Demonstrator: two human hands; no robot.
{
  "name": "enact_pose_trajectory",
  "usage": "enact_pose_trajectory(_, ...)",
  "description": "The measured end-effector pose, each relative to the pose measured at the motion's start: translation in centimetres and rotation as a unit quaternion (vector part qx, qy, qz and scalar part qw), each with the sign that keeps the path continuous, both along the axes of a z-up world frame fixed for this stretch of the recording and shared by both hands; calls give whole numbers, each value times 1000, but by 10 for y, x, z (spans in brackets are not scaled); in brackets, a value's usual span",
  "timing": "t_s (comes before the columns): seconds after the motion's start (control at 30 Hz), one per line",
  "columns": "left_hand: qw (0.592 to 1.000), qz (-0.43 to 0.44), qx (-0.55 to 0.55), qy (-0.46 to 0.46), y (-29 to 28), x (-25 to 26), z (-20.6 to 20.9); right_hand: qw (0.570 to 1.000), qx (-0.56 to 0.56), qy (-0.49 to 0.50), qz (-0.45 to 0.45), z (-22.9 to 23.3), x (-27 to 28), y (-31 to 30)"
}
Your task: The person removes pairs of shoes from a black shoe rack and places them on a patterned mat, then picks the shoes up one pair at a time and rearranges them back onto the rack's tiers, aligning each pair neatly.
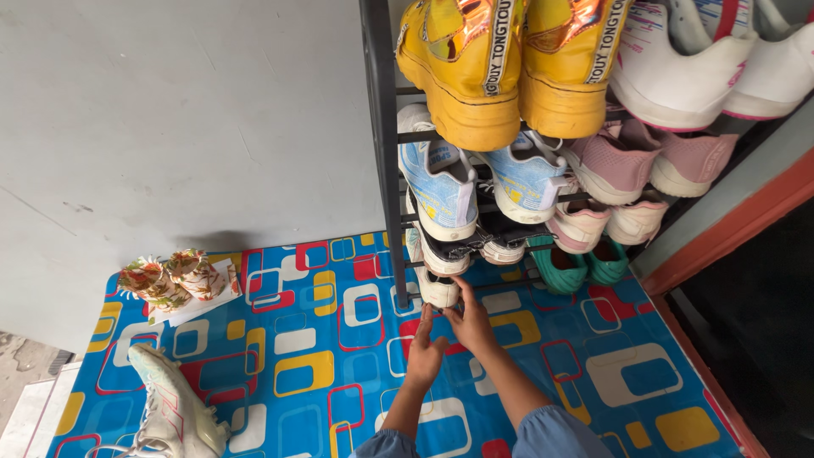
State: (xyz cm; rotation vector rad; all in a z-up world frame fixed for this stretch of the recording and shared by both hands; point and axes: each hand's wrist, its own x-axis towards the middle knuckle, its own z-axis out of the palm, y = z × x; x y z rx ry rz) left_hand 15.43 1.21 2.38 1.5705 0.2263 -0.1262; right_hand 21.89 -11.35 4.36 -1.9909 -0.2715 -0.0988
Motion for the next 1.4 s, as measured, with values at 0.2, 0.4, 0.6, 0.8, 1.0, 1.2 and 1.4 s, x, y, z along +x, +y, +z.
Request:
enact_pose_trajectory(0.2,1000,0,23,15,0,-11,8,1000,-14,12,-4,-14,-3,-6)
enact_pose_trajectory(0.4,997,74,-28,5,3,-41,10,999,9,29,-29,-29,-26,-8)
enact_pose_trajectory(0.6,987,157,-30,-25,38,-115,-30,999,21,30,-10,-59,-103,12)
enact_pose_trajectory(0.8,953,290,-50,-71,104,-199,-79,994,-34,43,98,-57,-181,61)
enact_pose_trajectory(1.0,911,404,-41,-73,170,-270,-65,976,-74,31,201,-18,-225,125)
enact_pose_trajectory(1.2,857,494,98,-110,226,-304,-47,961,-77,13,264,14,-253,174)
enact_pose_trajectory(1.4,830,531,147,-87,287,-293,-68,958,-81,1,276,18,-260,194)
